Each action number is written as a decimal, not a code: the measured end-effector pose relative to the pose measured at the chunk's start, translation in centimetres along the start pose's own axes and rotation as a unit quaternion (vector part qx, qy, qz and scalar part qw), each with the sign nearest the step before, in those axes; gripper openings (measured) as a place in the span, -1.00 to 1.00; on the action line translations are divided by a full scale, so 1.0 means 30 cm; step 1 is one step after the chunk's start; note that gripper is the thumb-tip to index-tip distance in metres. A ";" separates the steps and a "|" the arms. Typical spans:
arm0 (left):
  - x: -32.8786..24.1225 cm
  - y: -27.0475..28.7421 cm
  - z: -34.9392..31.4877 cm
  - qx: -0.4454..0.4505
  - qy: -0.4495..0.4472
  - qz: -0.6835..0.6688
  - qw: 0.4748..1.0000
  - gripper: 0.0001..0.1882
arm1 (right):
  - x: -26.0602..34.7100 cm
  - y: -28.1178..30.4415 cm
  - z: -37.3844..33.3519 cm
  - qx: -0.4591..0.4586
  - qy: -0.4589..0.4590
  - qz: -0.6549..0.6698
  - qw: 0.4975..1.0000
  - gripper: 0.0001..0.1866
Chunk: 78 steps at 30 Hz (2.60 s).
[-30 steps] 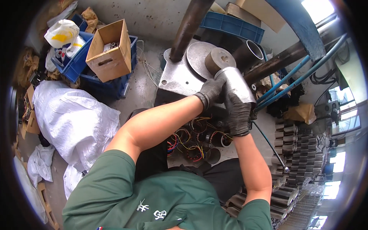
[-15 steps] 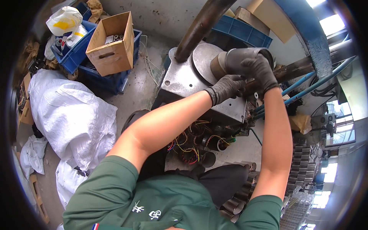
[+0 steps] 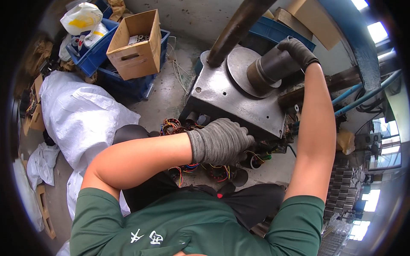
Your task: The person places a metal housing into a hydraulic press, then uses a thin metal tool to arrange wires inside a motor stator before inserting the stator into the housing and operating the press.
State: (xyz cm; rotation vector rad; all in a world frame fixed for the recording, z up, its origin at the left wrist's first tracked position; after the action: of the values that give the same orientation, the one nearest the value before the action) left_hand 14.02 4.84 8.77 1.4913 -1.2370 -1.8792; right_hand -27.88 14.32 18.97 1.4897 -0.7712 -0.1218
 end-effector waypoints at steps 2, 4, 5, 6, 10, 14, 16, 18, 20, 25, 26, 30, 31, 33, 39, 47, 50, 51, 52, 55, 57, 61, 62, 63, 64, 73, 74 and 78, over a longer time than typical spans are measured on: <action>0.014 0.005 -0.059 -0.005 -0.011 0.005 1.000 -0.60 | 0.132 -0.048 -0.008 -0.038 -0.097 0.146 0.984 -0.81; 0.028 0.008 -0.084 -0.010 -0.013 0.000 1.000 -0.59 | 0.138 -0.031 -0.007 -0.057 -0.114 0.144 0.981 -0.77; 0.036 0.010 -0.093 0.000 -0.007 0.011 1.000 -0.59 | 0.138 -0.029 -0.006 -0.053 -0.114 0.144 0.981 -0.77; 0.044 0.017 -0.101 0.011 -0.001 0.022 1.000 -0.59 | 0.138 -0.026 -0.004 -0.055 -0.121 0.135 0.982 -0.74; 0.075 0.046 -0.118 0.007 0.028 0.027 0.999 -0.59 | 0.094 -0.023 0.014 -0.067 -0.141 0.104 0.982 -0.69; 0.118 0.062 -0.111 -0.036 0.051 0.019 0.998 -0.60 | 0.021 -0.010 0.030 -0.054 -0.103 0.058 0.991 -0.70; 0.127 0.107 -0.118 -0.008 0.076 0.017 0.997 -0.62 | -0.041 0.004 0.011 -0.069 -0.065 0.050 0.994 -0.65; 0.186 0.096 -0.134 -0.097 0.052 0.023 0.994 -0.60 | 0.031 -0.019 0.024 -0.085 -0.089 -0.002 0.992 -0.60; 0.188 0.131 -0.124 -0.046 0.112 0.019 0.992 -0.58 | 0.087 -0.003 0.058 -0.092 -0.169 -0.009 0.981 -0.55; 0.176 0.156 -0.127 -0.077 0.101 -0.001 0.992 -0.58 | 0.048 -0.013 -0.146 -0.377 0.226 -0.590 0.677 -0.66; 0.173 0.145 -0.129 -0.093 0.102 0.015 0.990 -0.59 | 0.166 -0.109 -0.220 -0.396 0.276 -0.502 0.718 -0.71; 0.154 0.152 -0.172 -0.140 0.094 0.016 0.986 -0.64 | 0.296 -0.676 -0.468 -0.183 0.263 0.095 0.942 -0.59; 0.148 0.151 -0.175 -0.140 0.098 0.019 0.985 -0.64 | 0.370 -0.826 -0.534 -0.091 0.219 0.020 0.971 -0.49; 0.131 0.157 -0.155 -0.142 0.092 0.020 0.985 -0.65 | 0.438 -1.130 -0.644 0.083 0.171 -0.134 0.973 -0.30; 0.126 0.140 -0.112 -0.114 0.090 0.016 0.989 -0.61 | 0.325 -1.746 -0.600 0.269 0.046 -0.140 0.952 -0.19; 0.158 0.111 -0.064 -0.103 0.106 0.005 0.989 -0.55 | 0.306 -1.848 -0.562 0.267 -0.016 -0.076 0.960 -0.29; 0.167 0.102 -0.043 -0.095 0.108 0.013 0.990 -0.56 | 0.411 -1.719 -0.599 0.294 -0.019 -0.124 0.948 -0.26; 0.177 0.095 -0.039 -0.115 0.105 0.004 0.988 -0.54 | 0.444 -1.653 -0.619 0.251 -0.007 -0.071 0.965 -0.28; 0.183 0.092 -0.031 -0.134 0.096 -0.008 0.986 -0.52 | 0.446 -1.603 -0.638 0.245 -0.013 -0.072 0.967 -0.28; 0.178 0.088 -0.025 -0.153 0.099 -0.010 0.983 -0.54 | 0.458 -1.396 -0.715 0.141 -0.057 0.032 0.988 -0.43; 0.149 0.091 -0.020 -0.169 0.105 -0.020 0.980 -0.55 | 0.406 -1.289 -0.775 0.006 -0.056 0.221 0.974 -0.38; 0.113 0.075 0.004 -0.211 0.101 -0.164 0.958 -0.56 | 0.339 -1.080 -0.841 -0.200 -0.068 0.470 0.857 -0.33; 0.110 0.058 0.013 -0.228 0.090 -0.230 0.942 -0.57 | 0.396 -0.993 -0.849 -0.201 -0.067 0.567 0.796 -0.32; 0.105 0.050 0.008 -0.277 0.055 -0.266 0.922 -0.60 | 0.444 -0.921 -0.859 -0.212 -0.097 0.602 0.764 -0.36; 0.101 0.040 0.027 -0.286 0.033 -0.348 0.892 -0.64 | 0.456 -0.879 -0.876 -0.224 -0.129 0.636 0.727 -0.39; -0.013 -0.143 0.051 -0.162 0.011 -0.331 0.930 -0.78 | 0.190 -0.981 -0.897 -0.347 -0.111 0.772 0.522 -0.73; -0.010 -0.196 0.072 -0.096 0.065 -0.384 0.916 -0.79 | 0.166 -0.994 -0.897 -0.363 -0.132 0.771 0.507 -0.76; 0.039 -0.306 0.171 -0.065 0.180 -0.525 0.829 -0.58 | 0.221 -0.970 -0.895 -0.400 -0.155 0.777 0.461 -0.79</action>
State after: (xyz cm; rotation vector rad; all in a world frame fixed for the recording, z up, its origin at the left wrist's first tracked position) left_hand 10.59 10.47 0.49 2.5797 -0.0141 -1.9944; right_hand 2.35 29.92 -2.35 -0.5574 -1.7734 0.5997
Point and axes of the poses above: each hand's wrist, its own z-axis towards the middle knuckle, its own y-axis out of the back of the hand, x = y × z, the point moved 1 cm from there along z, towards the middle knuckle, and after that the axes turned 7 degrees about y, right-handed, at the moved point
